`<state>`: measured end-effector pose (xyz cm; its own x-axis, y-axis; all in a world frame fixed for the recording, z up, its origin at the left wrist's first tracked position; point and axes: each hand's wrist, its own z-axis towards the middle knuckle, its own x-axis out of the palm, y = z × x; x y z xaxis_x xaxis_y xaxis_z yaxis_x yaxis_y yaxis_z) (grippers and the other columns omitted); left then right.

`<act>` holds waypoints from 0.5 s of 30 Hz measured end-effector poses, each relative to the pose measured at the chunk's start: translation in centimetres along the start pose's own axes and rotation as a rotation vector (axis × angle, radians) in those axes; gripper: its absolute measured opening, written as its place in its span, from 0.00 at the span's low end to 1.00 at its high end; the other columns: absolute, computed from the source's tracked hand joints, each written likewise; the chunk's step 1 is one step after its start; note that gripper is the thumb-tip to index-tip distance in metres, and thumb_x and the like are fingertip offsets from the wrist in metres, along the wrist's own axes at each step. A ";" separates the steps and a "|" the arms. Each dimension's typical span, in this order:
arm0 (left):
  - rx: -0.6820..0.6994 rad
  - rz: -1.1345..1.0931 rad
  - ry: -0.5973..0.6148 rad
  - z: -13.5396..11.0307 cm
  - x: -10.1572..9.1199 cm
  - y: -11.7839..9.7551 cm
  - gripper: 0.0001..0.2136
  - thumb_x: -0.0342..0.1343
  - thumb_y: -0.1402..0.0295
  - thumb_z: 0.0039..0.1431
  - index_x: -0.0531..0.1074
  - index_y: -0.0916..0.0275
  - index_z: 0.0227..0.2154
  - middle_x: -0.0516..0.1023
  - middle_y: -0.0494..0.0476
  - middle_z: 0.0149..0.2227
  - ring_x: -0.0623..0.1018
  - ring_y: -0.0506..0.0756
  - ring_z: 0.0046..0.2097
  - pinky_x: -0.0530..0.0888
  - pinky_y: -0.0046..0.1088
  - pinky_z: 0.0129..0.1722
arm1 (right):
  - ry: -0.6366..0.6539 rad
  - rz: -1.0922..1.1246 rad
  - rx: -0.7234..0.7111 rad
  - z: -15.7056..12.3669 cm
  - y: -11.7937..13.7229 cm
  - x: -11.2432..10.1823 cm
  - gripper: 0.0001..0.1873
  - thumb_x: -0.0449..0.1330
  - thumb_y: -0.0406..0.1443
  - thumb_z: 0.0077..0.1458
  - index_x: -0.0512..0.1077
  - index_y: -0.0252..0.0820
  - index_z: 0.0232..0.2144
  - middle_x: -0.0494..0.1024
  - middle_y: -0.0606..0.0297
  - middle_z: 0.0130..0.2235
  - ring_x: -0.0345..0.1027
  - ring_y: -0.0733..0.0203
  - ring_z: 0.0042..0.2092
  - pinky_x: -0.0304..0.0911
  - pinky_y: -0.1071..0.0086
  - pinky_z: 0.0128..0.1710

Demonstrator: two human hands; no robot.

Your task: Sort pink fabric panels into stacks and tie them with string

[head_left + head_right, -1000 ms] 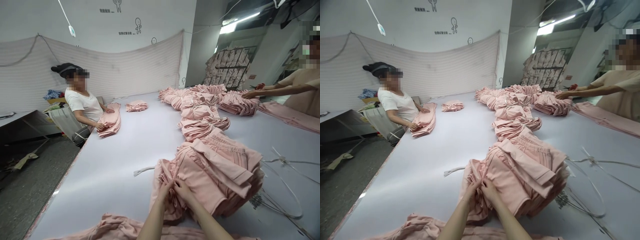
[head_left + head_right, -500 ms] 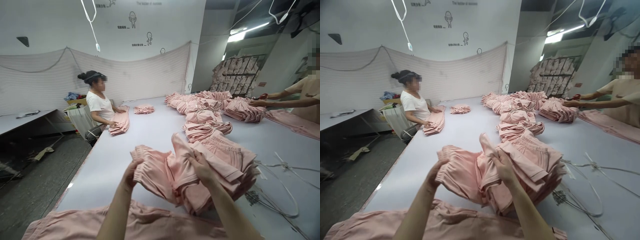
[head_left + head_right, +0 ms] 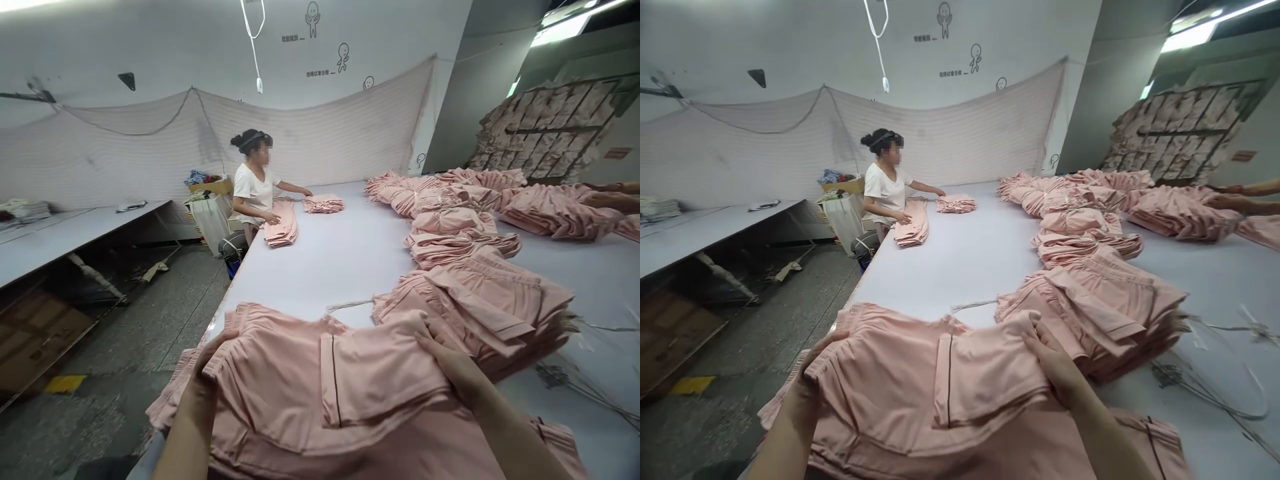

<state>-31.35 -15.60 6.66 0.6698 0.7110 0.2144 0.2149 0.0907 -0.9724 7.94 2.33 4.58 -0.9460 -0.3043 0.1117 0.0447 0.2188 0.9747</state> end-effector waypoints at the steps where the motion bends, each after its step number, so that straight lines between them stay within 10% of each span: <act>1: -0.108 -0.010 -0.022 -0.4 -1.4 0.1 0.18 0.62 0.64 0.37 0.76 0.60 0.36 0.82 0.53 0.40 0.74 0.64 0.52 0.67 0.44 0.59 | 0.029 0.018 0.048 -0.9 -0.9 0.9 0.33 0.63 0.49 0.46 0.64 0.46 0.54 0.76 0.56 0.48 0.72 0.49 0.45 0.70 0.59 0.40; 6: -0.571 -0.078 0.083 0.6 -6.3 -1.2 0.19 0.62 0.64 0.42 0.76 0.67 0.38 0.82 0.60 0.36 0.78 0.66 0.45 0.74 0.48 0.50 | -0.056 0.099 0.250 -4.9 -4.2 4.8 0.35 0.65 0.49 0.46 0.63 0.49 0.55 0.72 0.60 0.54 0.68 0.52 0.51 0.68 0.65 0.46; 15: -0.598 0.110 0.219 8.0 -14.8 1.9 0.34 0.64 0.73 0.38 0.65 0.65 0.53 0.82 0.60 0.40 0.79 0.64 0.46 0.74 0.42 0.51 | -0.254 -0.199 0.154 -4.8 -15.0 6.3 0.34 0.60 0.49 0.41 0.69 0.41 0.51 0.73 0.56 0.53 0.66 0.48 0.53 0.66 0.63 0.49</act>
<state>-46.54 -20.35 0.94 0.8263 0.5295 0.1919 0.4535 -0.4236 -0.7841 2.83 -7.37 -8.41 -0.9817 -0.1192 -0.1483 -0.1794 0.3210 0.9299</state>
